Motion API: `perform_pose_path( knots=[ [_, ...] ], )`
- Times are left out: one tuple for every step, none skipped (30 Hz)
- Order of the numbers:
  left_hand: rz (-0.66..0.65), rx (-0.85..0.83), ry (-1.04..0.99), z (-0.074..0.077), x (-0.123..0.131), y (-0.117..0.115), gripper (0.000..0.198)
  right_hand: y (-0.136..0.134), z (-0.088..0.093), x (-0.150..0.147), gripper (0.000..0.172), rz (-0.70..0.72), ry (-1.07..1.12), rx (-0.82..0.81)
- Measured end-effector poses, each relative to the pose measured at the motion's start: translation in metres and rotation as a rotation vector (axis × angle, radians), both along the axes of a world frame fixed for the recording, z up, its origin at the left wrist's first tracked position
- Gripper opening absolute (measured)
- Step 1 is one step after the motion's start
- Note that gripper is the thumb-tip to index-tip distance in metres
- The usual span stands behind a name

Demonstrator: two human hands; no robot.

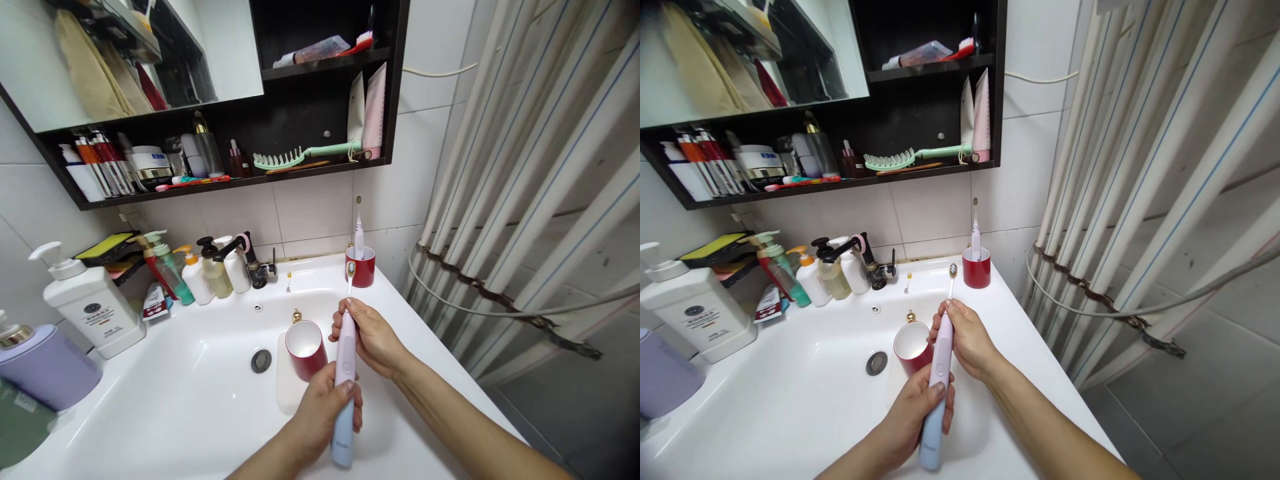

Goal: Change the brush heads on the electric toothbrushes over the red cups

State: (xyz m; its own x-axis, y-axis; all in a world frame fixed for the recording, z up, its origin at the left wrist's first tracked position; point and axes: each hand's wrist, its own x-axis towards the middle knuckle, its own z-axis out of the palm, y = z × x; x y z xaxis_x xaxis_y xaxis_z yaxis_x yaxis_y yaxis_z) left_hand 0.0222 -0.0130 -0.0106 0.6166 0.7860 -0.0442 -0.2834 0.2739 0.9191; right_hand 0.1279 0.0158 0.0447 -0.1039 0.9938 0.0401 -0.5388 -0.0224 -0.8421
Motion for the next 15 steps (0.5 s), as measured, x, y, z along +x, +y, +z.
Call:
perform_pose_path(
  knots=[
    [0.0,-0.002,-0.006,0.0006,0.0003,0.0003,0.025,-0.0001,-0.0002,-0.0001,0.019,-0.003,0.001,-0.003],
    [0.011,0.005,0.001,0.0012,0.0006,0.0005,0.025,-0.0004,-0.0005,-0.0002,0.019,-0.011,-0.003,-0.006],
    [0.029,0.017,0.015,0.0016,0.0008,0.0007,0.025,-0.0007,-0.0007,-0.0004,0.019,-0.018,-0.009,-0.009],
    [0.044,0.028,0.027,0.0018,0.0009,0.0009,0.025,-0.001,-0.0009,-0.0007,0.019,-0.021,-0.011,-0.011],
    [0.051,0.036,0.034,0.0018,0.0009,0.0011,0.025,-0.0014,-0.0011,-0.0012,0.019,-0.023,-0.012,-0.011],
    [0.049,0.04,0.037,0.0016,0.0009,0.0013,0.025,-0.0018,-0.0012,-0.0017,0.019,-0.03,-0.012,-0.01],
    [0.043,0.043,0.039,0.0011,0.0008,0.0016,0.025,-0.002,-0.0014,-0.0023,0.019,-0.046,-0.015,-0.005],
    [0.043,0.053,0.044,0.0003,0.0006,0.002,0.024,-0.0022,-0.0016,-0.0028,0.019,-0.066,-0.024,0.0],
    [0.053,0.068,0.055,-0.0005,0.0005,0.0025,0.023,-0.0023,-0.0018,-0.0034,0.018,-0.089,-0.034,0.005],
    [0.07,0.085,0.071,-0.0015,0.0004,0.003,0.022,-0.0022,-0.0022,-0.0038,0.018,-0.108,-0.043,0.009],
    [0.088,0.1,0.089,-0.0024,0.0004,0.0035,0.02,-0.0019,-0.0026,-0.004,0.018,-0.12,-0.047,0.012],
    [0.105,0.109,0.104,-0.0031,0.0004,0.004,0.019,-0.0015,-0.0031,-0.004,0.018,-0.127,-0.048,0.013],
    [0.118,0.111,0.114,-0.0036,0.0004,0.0042,0.019,-0.001,-0.0035,-0.0039,0.018,-0.129,-0.047,0.012],
    [0.12,0.104,0.115,-0.0038,0.0004,0.0042,0.019,-0.0004,-0.0039,-0.0035,0.018,-0.127,-0.048,0.01],
    [0.113,0.091,0.104,-0.0037,0.0003,0.004,0.019,0.0003,-0.0041,-0.003,0.018,-0.119,-0.05,0.005]
  ],
)
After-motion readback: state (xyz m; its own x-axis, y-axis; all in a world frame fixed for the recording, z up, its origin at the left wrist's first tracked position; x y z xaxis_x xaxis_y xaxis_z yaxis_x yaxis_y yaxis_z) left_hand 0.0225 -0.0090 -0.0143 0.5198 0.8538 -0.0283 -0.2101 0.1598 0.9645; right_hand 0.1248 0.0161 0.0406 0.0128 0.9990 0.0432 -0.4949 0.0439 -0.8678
